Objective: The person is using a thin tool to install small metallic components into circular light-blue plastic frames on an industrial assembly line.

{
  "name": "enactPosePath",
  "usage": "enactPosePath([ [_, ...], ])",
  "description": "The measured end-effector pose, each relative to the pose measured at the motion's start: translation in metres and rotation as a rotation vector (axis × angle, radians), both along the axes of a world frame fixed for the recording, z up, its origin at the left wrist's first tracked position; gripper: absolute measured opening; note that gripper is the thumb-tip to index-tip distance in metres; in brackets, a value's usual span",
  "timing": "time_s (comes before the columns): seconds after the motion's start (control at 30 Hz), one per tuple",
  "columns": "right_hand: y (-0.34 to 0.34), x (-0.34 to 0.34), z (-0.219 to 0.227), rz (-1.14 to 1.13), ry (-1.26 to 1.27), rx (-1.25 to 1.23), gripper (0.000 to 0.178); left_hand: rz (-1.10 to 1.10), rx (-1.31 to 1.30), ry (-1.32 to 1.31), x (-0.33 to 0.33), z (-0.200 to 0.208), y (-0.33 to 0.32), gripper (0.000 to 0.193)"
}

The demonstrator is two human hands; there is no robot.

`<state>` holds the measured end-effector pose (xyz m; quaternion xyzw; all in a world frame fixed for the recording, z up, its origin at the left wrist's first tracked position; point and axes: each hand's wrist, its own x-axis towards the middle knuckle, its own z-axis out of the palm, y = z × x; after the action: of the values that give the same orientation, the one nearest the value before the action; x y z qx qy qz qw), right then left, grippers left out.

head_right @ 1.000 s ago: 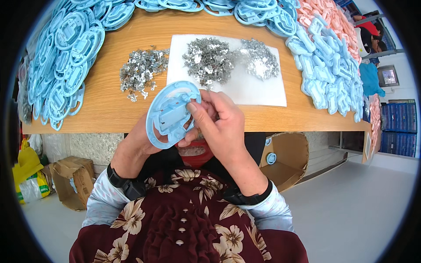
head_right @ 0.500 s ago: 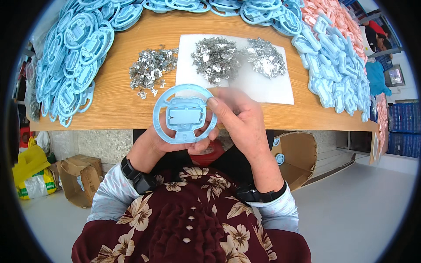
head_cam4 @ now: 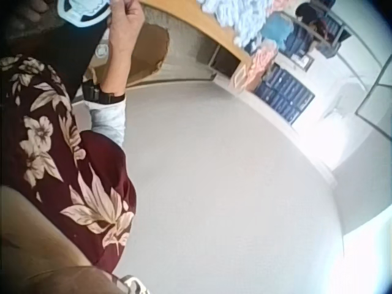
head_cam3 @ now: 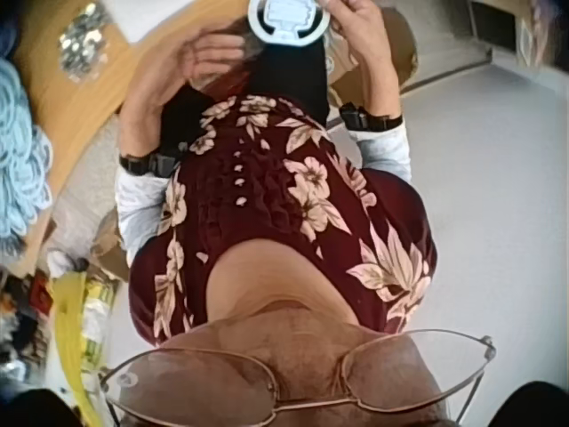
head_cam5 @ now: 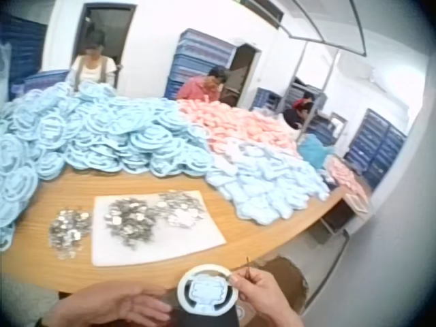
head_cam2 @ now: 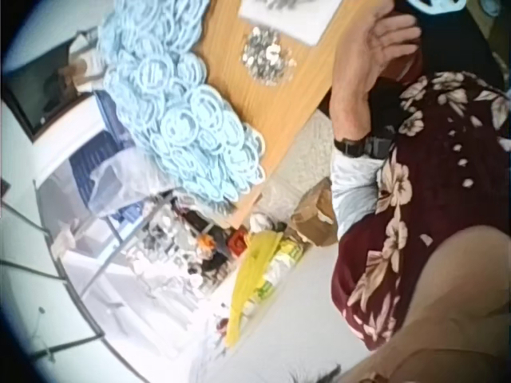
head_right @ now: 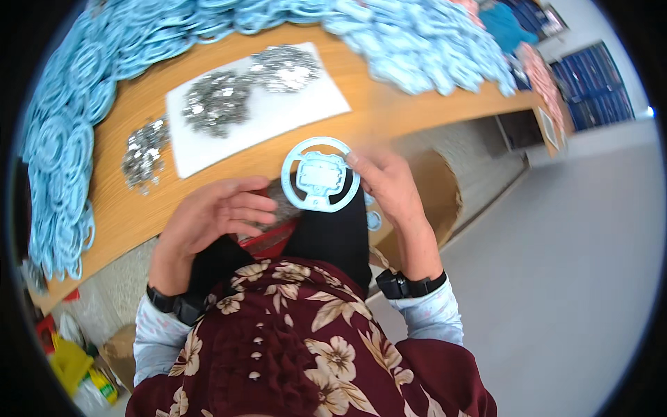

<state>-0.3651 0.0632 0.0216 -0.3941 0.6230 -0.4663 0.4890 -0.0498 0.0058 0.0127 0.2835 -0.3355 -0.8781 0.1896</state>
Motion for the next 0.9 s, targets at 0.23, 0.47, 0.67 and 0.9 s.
enactPosePath([
  [0.23, 0.071, -0.16, -0.091, -0.251, 0.965, -0.026, 0.034, 0.027, -0.205, -0.153, 0.014, 0.02, 0.01, 0.047],
  [0.47, 0.045, -0.086, -0.061, -0.362, 0.465, -0.13, 0.036, 0.119, -0.606, -0.48, 0.049, 0.057, -0.034, 0.034],
  [0.67, -0.024, 0.019, -0.01, 0.074, 0.733, -0.457, 0.024, 0.435, -1.092, -1.241, 0.107, 0.052, -0.11, 0.021],
  [0.9, -0.045, 0.064, -0.001, 0.248, 0.738, -0.544, 0.017, 0.726, -1.452, -1.6, 0.166, 0.057, -0.106, 0.036],
])
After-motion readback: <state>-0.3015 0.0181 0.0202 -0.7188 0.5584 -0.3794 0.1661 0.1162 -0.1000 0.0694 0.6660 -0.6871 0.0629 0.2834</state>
